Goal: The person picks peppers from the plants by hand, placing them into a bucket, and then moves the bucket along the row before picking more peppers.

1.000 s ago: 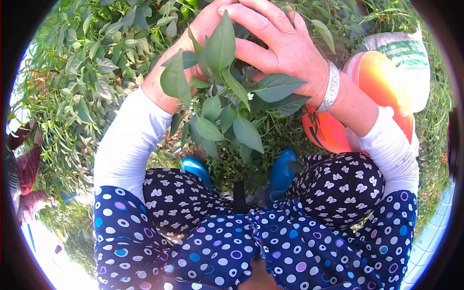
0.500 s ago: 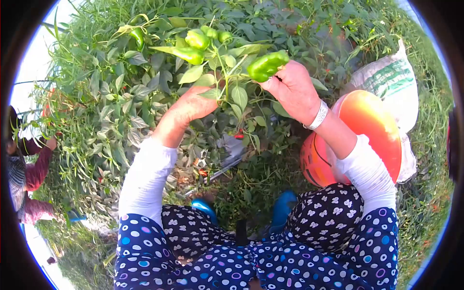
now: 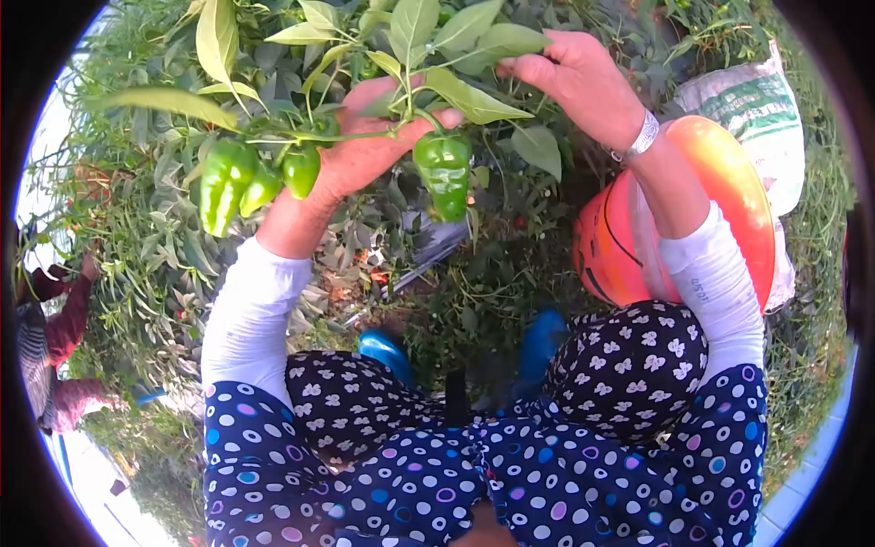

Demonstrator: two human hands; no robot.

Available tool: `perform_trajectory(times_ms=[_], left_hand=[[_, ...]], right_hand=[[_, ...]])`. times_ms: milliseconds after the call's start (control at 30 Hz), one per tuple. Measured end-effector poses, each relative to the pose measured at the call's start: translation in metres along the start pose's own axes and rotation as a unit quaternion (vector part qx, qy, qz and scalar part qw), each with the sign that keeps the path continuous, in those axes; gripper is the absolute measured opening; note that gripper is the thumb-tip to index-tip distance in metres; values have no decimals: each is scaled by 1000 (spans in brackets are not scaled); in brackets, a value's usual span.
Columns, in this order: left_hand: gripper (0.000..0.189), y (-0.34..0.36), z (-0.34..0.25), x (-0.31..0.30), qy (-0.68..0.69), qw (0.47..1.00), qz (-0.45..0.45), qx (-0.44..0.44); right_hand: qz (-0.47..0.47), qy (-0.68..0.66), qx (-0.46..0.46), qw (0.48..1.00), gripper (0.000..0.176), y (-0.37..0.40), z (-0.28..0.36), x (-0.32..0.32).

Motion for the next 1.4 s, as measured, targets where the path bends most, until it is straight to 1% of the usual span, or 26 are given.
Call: perform_trajectory(times_ms=[33, 67, 133, 167, 200, 233, 300, 367, 433, 467, 500, 533, 600, 633, 700, 767, 800, 833, 900, 967, 1000, 1067, 1167, 1233, 1300, 1400], left_hand=[[35, 2, 2, -14, -34, 996, -81, 17], [32, 0, 5, -17, 35, 995, -91, -4], [26, -3, 7, -18, 106, 987, -117, -24], [28, -5, 17, -17, 96, 986, -118, -66], [29, -5, 22, -13, 124, 981, -126, -82], [29, -4, 26, -9, 155, 974, -132, -100], [24, -2, 34, -2, 186, 963, -133, -142], [18, -8, 21, -1, 85, 983, -129, -96], [16, -11, 11, 3, 52, 985, -137, -90], [15, -11, 7, 4, 19, 985, -146, -88], [17, -13, 2, 4, -41, 984, -172, -17], [19, -14, 6, 5, -41, 985, -165, -34], [21, -13, 10, 4, -39, 985, -162, -51], [23, -13, 16, 8, 23, 989, -131, -70], [26, -12, 20, 11, 88, 987, -98, -88], [32, -14, 6, 27, 313, 948, 11, -50], [33, -11, 21, 29, 397, 910, 7, -119], [33, -11, 21, 31, 398, 909, 8, -120], [29, -10, 25, 26, 443, 883, -59, -141], [24, -10, 17, 24, 443, 888, -43, -118], [24, -9, 20, 23, 420, 897, -46, -129], [23, -7, 27, 24, 397, 905, -53, -145], [24, -3, 27, 36, 410, 892, -7, -189], [23, -1, 26, 36, 423, 884, -20, -196], [21, 0, 25, 25, 437, 879, -50, -183], [20, 2, 32, 17, 471, 863, -63, -172]], right_hand=[[34, -1, 0, 999, 31, -5, 8, 1], [67, -28, 108, 992, 28, -4, -2, -1], [29, -120, 82, 989, 27, -9, 11, -31], [-29, -58, 207, 976, 26, -2, 18, -58], [-100, 9, 85, 991, 26, -7, 40, -82], [-162, 31, 49, 985, 24, -4, 54, -101], [-165, 26, 49, 985, 20, 3, 84, -105], [1, 31, 108, 994, 25, 3, 97, -60], [70, 72, 119, 988, 31, 2, 89, -22], [62, 85, 99, 990, 35, 2, 81, -11], [54, 98, 78, 991, 39, 1, 72, -1], [55, 100, 78, 990, 39, 1, 63, 3], [56, -22, 142, 988, 26, 3, 40, 6], [58, -20, 142, 988, 26, 4, 38, 5], [86, -152, 252, 952, 19, 18, 16, 12], [97, -154, 249, 951, 22, 24, 4, 12], [89, -162, 207, 961, 22, 22, 3, 12], [82, -170, 165, 968, 23, 20, 6, 12], [90, -172, 183, 964, 21, 21, 4, 16], [95, -172, 202, 959, 20, 22, -1, 19], [87, -64, 121, 987, 18, 17, 8, 13], [45, 98, -13, 994, 15, 13, 24, 5], [-5, 187, -85, 979, 18, 13, 38, 4], [-22, 204, -94, 974, 20, 11, 35, 1], [-80, 321, -104, 938, 20, 7, 15, -23], [-188, 237, -11, 953, 30, 12, -20, -76]])
Point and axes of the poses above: each hand's wrist, its own y-axis away from the middle knuckle, its own x-axis out of the palm, z = x × y, the point moved 10 cm from there along -y, towards the middle knuckle, and after that the axes turned 2 degrees about -z, right-handed, at the moved point
